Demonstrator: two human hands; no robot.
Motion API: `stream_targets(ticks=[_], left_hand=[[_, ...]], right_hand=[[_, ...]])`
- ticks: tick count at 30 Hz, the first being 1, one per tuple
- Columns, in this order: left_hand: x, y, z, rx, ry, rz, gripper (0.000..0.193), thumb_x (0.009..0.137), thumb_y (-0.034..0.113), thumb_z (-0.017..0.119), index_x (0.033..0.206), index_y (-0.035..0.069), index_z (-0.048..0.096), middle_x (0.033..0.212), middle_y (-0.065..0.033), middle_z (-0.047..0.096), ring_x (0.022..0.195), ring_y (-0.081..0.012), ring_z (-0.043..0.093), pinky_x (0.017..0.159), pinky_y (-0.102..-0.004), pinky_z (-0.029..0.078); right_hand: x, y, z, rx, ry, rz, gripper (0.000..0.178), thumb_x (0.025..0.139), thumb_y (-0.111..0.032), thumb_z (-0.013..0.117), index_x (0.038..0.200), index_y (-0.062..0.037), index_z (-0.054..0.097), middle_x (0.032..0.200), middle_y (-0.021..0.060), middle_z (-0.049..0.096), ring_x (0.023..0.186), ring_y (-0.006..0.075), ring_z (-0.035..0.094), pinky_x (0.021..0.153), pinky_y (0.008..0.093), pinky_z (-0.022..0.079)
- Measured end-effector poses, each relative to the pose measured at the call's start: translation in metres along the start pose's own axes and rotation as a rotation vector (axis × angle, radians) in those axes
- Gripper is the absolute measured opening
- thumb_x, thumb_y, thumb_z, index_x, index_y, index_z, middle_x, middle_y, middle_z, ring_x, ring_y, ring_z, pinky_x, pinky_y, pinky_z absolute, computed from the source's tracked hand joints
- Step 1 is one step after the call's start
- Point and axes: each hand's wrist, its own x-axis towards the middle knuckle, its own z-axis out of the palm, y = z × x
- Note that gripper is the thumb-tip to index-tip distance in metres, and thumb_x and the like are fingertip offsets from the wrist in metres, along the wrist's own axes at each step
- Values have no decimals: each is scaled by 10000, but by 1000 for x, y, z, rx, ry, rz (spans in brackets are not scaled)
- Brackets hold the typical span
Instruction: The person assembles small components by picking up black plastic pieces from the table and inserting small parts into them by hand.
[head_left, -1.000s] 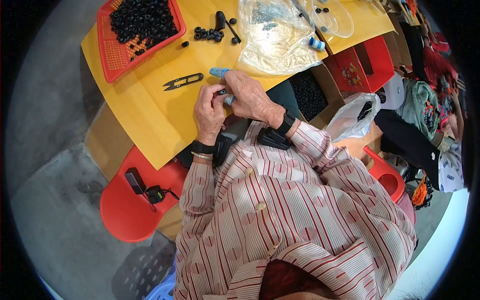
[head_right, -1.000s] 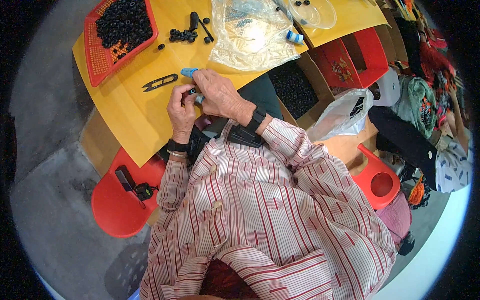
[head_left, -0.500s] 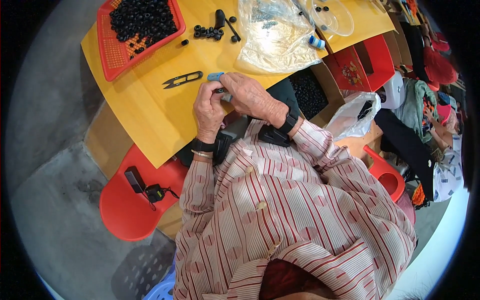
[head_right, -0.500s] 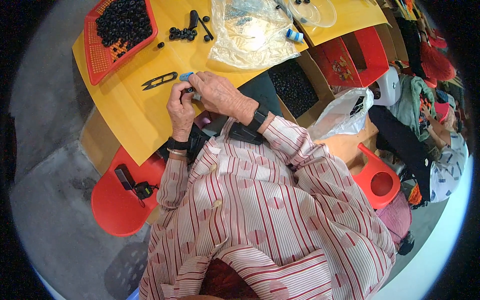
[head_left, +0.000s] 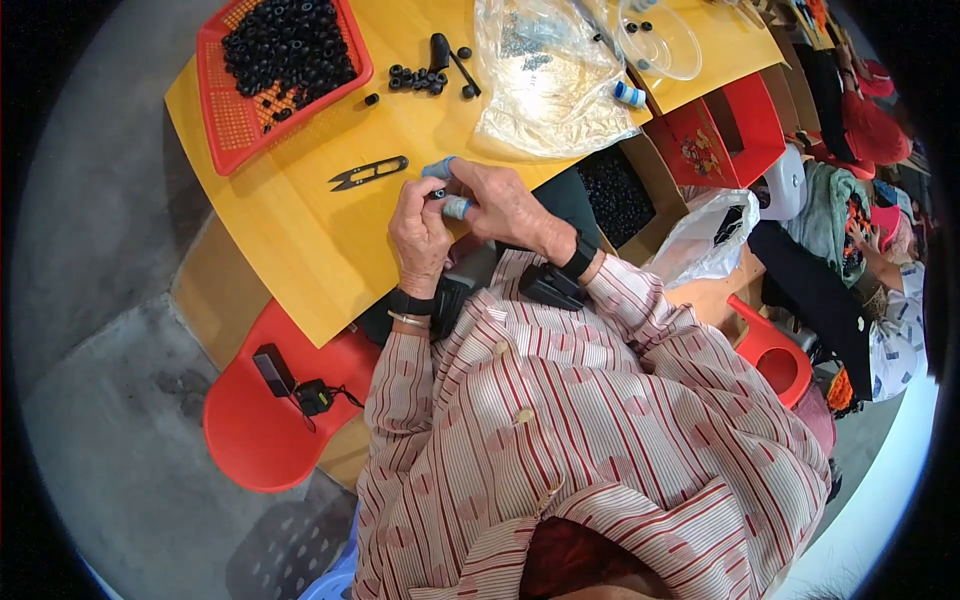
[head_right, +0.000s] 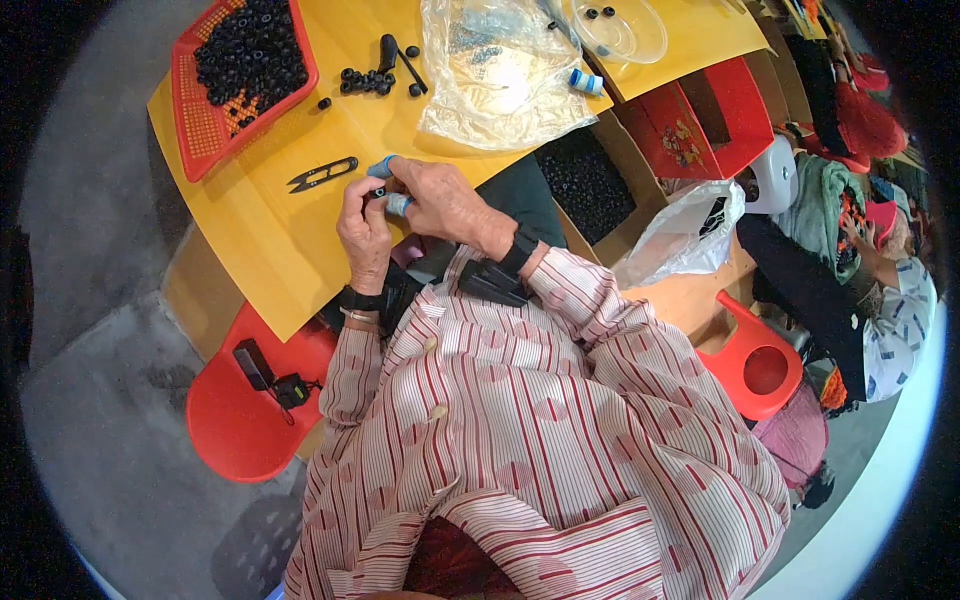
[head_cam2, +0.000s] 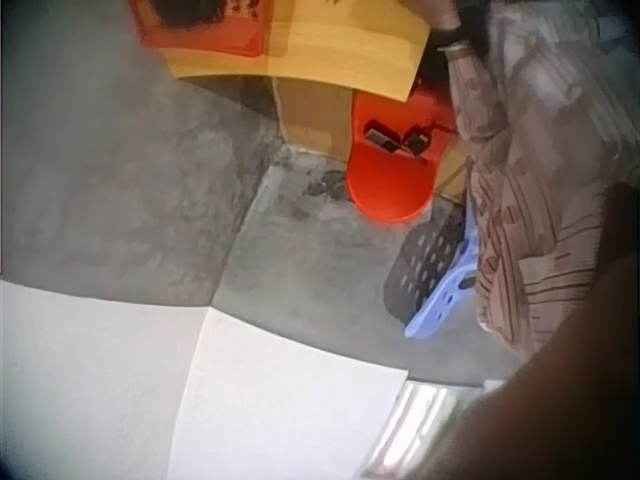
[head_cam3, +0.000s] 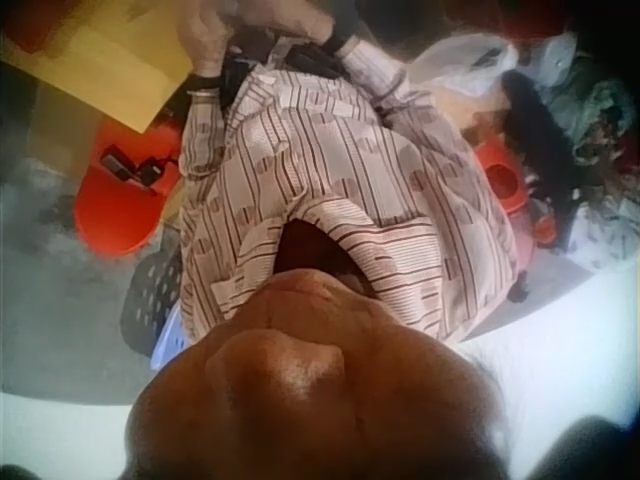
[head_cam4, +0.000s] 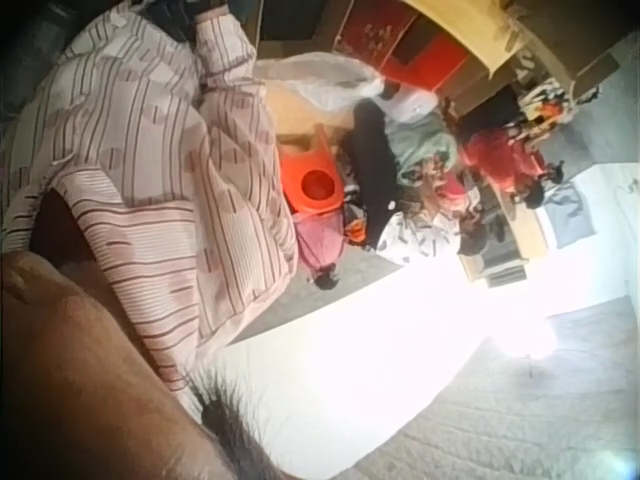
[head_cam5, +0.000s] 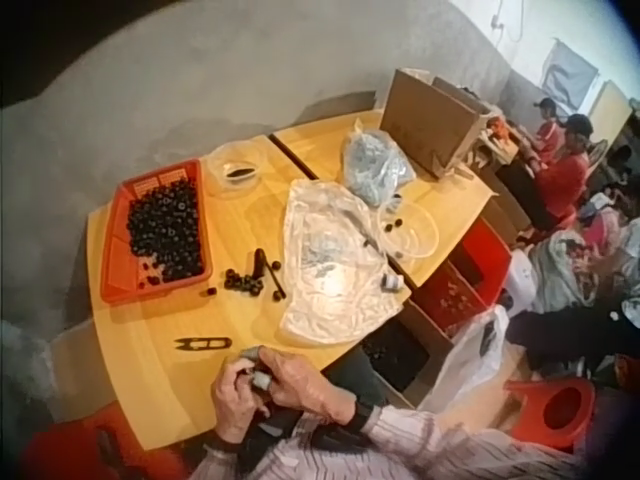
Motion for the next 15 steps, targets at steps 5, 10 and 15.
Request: stream_targets(ticks=[5, 10, 15], left_hand=[[-6, 2, 1, -19, 106, -151, 161, 858, 13, 489, 1012, 19, 537, 908, -96, 580, 804, -176, 561, 731, -284, 459], [-7, 2, -2, 58, 213, -115, 162, 889, 88, 507, 1037, 22, 519, 914, -102, 575, 796, -185, 549, 726, -296, 455], [-6, 5, -3, 59, 249, -137, 149, 860, 44, 514, 1006, 22, 533, 932, -143, 592, 819, -283, 590, 717, -343, 471]], right_hand=[[2, -5, 9, 29, 113, 120, 351, 818, -186, 630, 1121, -47, 521, 797, 132, 620, 752, 309, 619, 640, 370, 484], [3, -9, 18, 74, 110, 95, 320, 827, -183, 613, 1094, -32, 522, 802, 146, 614, 756, 326, 616, 645, 377, 485], [8, -12, 21, 230, 27, 187, 286, 824, -147, 588, 1058, -7, 504, 835, 185, 611, 794, 351, 608, 677, 371, 484]])
